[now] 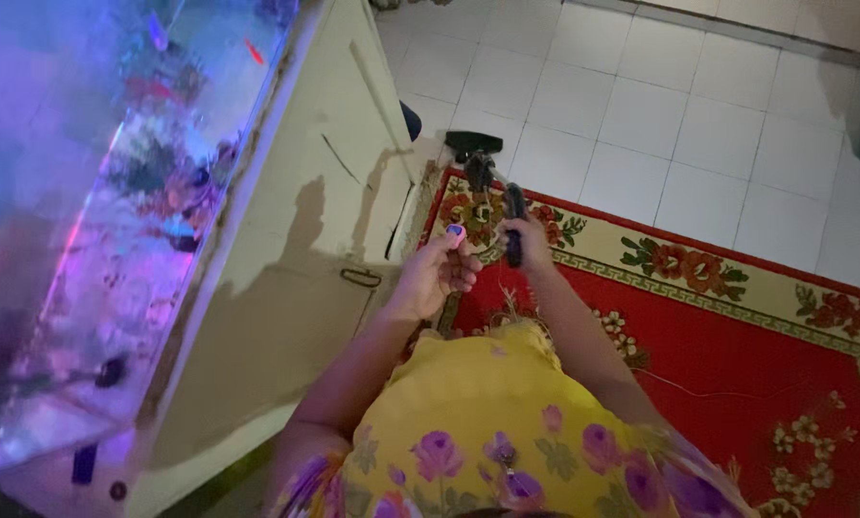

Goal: The person vacuums the tiled floor and a patterned rug using a handheld vacuum cleaner.

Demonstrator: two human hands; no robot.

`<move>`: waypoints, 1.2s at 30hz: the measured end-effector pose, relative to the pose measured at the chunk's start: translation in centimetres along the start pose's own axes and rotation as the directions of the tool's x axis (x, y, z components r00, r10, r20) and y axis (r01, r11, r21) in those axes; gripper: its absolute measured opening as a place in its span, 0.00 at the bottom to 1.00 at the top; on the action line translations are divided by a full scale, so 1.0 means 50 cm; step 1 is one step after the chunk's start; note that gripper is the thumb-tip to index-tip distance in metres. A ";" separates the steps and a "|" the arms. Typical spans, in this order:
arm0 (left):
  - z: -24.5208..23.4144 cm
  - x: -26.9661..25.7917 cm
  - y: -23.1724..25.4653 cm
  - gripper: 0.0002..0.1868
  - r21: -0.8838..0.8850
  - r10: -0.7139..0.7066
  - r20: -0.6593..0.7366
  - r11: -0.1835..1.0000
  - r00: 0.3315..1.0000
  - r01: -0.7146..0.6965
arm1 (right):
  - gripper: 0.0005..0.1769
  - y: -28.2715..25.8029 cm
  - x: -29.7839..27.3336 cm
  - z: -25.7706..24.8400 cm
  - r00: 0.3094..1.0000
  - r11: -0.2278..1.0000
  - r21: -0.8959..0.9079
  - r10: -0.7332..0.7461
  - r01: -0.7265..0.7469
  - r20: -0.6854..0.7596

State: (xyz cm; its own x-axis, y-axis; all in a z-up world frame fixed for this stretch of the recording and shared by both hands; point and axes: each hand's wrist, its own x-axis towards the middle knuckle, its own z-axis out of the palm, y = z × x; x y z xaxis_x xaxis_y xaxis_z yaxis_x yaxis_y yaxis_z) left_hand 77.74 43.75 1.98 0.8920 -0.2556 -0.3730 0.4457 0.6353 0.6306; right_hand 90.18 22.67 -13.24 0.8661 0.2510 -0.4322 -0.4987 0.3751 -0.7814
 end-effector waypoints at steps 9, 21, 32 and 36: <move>-0.023 0.188 0.081 0.18 0.045 -0.003 -0.088 0.999 0.996 0.007 | 0.12 -0.066 0.207 0.094 0.999 0.990 -0.132 -0.048 0.049 0.009; 0.113 0.487 0.194 0.17 -0.100 0.007 -0.052 0.995 0.999 -0.012 | 0.29 -0.313 0.481 -0.133 0.985 0.899 -0.412 0.094 -0.147 -0.146; 0.189 0.729 0.280 0.16 -0.048 -0.033 -0.034 0.998 0.999 0.032 | 0.29 -0.498 0.665 -0.227 0.978 0.803 -0.574 0.045 -0.156 -0.203; 0.185 0.837 0.313 0.17 -0.020 -0.046 -0.033 0.999 0.998 0.046 | 0.30 -0.561 0.764 -0.264 0.987 0.789 -0.599 0.051 -0.135 -0.154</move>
State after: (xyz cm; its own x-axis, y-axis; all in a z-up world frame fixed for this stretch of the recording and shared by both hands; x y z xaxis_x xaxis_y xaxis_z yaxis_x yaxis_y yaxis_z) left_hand 122.74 36.27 2.55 0.8673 -0.2607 -0.4240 0.4845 0.6375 0.5990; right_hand 137.70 9.94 -13.79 0.8342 0.1297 -0.5359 -0.4898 -0.2723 -0.8282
